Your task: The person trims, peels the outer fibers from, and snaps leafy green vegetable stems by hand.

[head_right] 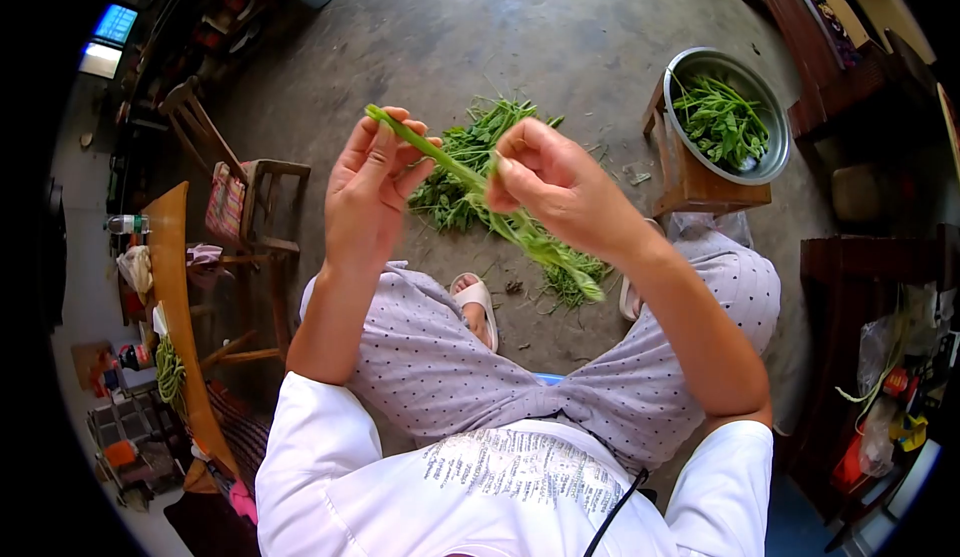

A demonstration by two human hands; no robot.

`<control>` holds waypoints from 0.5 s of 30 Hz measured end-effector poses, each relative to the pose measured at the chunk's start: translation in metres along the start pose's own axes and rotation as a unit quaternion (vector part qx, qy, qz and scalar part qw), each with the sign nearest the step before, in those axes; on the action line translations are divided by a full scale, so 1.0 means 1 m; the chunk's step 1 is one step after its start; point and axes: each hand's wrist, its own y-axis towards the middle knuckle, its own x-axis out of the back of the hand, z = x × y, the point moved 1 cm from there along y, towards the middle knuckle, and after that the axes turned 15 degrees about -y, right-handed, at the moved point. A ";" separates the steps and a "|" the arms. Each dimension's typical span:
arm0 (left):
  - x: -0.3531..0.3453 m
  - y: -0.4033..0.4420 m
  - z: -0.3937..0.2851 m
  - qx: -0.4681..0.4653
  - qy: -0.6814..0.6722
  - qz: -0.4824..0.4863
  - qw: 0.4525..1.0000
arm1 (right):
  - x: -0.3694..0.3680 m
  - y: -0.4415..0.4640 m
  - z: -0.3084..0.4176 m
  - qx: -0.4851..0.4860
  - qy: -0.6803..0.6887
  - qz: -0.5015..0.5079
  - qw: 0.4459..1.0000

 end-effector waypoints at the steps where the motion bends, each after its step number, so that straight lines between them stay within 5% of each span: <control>1: 0.005 0.002 -0.004 -0.023 -0.002 -0.005 1.000 | 0.008 -0.002 -0.007 -0.066 -0.071 0.025 0.995; 4: 0.020 0.008 -0.018 -0.064 -0.024 -0.001 0.998 | 0.031 -0.013 -0.023 -0.154 -0.263 0.049 0.951; 6: 0.027 0.010 -0.030 -0.120 -0.032 -0.033 0.992 | 0.048 -0.020 -0.037 -0.194 -0.609 0.108 0.762; 10: 0.034 0.011 -0.048 -0.166 -0.035 -0.050 0.984 | 0.093 -0.060 -0.118 -0.250 -0.729 0.140 0.622; 14: 0.028 0.008 -0.052 -0.104 -0.036 0.019 0.994 | 0.098 -0.062 -0.126 -0.290 -0.732 0.191 0.586; 15: 0.026 0.006 -0.046 -0.104 -0.036 0.014 0.994 | 0.091 -0.056 -0.110 -0.228 -0.701 0.117 0.665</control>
